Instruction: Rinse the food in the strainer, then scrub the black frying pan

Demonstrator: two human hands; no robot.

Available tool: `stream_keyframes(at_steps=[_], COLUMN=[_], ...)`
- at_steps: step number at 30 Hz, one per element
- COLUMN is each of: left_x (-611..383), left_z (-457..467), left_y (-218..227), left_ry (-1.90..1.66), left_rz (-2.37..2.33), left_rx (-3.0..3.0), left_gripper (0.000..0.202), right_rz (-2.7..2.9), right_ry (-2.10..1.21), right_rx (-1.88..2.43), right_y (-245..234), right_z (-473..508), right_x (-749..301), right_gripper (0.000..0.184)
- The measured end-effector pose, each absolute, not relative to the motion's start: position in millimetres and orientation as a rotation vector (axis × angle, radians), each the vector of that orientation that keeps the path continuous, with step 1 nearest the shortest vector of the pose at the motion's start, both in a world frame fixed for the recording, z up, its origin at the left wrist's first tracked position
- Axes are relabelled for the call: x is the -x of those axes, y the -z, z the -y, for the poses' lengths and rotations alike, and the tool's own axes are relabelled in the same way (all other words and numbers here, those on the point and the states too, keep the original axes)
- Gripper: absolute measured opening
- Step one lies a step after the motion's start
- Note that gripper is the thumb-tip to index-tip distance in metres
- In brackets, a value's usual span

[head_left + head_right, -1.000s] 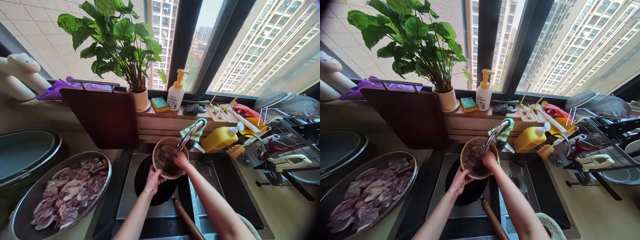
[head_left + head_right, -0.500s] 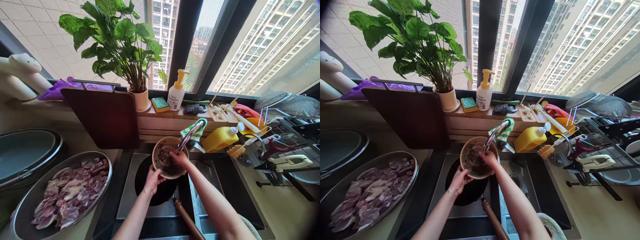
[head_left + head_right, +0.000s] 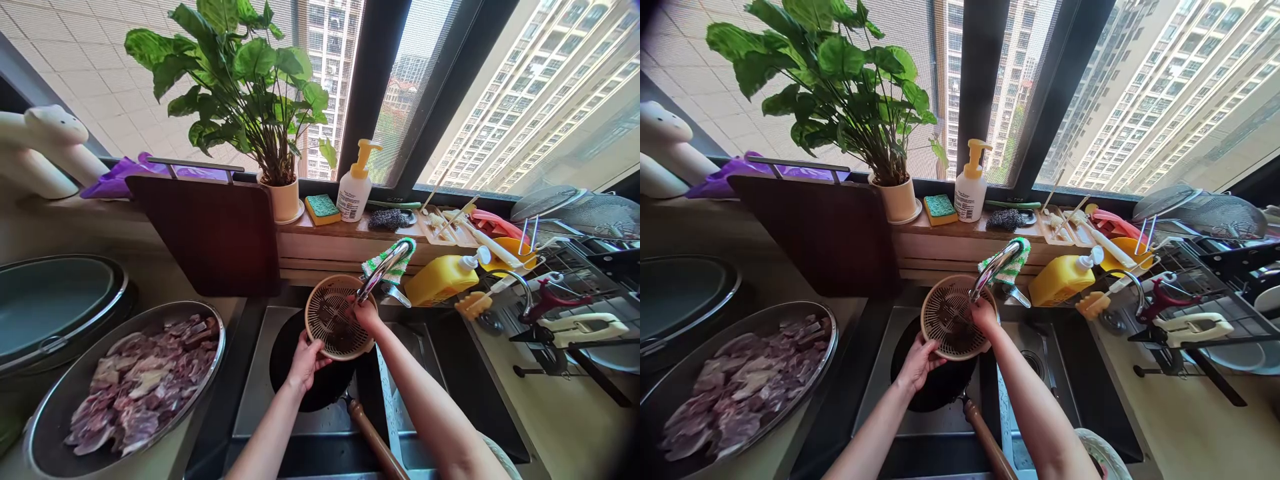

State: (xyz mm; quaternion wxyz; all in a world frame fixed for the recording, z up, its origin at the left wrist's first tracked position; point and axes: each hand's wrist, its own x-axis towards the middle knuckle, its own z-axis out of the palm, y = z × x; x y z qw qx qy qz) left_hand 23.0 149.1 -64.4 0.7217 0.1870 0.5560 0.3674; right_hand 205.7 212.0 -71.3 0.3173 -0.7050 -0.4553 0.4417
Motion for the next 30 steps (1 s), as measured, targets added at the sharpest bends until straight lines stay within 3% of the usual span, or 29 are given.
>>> stream_keyframes(at_steps=[7, 12, 19, 23, 26, 30], left_x=[-22.5, -21.0, -16.5, -17.8, -21.3, -24.6], left_z=[-149.7, -149.1, -150.3, -151.2, -151.7, -151.8], left_y=[66.6, 63.6, 61.4, 61.5, 59.5, 57.4], left_ry=[-0.817, -0.821, -0.829, -0.826, -0.815, -0.81], left_rz=[-1.231, -1.228, -1.227, -1.221, -1.205, -1.205], left_rx=[-0.404, -0.407, -0.404, -0.413, -0.432, -0.447], left_gripper=[0.034, 0.03, 0.032, 0.03, 0.028, 0.029], right_rz=[1.461, 1.943, 1.622, 1.288, 0.894, 0.669], right_ry=[-1.077, -1.023, -1.303, -1.614, -1.842, -1.825], right_rx=[1.952, 1.981, 1.816, 1.563, 1.221, 1.179], right_y=[55.2, 47.6, 56.2, 49.9, 43.6, 40.1], right_z=[-203.8, -190.5, -198.8, -204.2, -203.9, -202.5], right_x=[-200.7, -192.1, -192.1, -196.4, -197.3, -194.9], right_gripper=[0.046, 0.038, 0.025, 0.042, 0.043, 0.033])
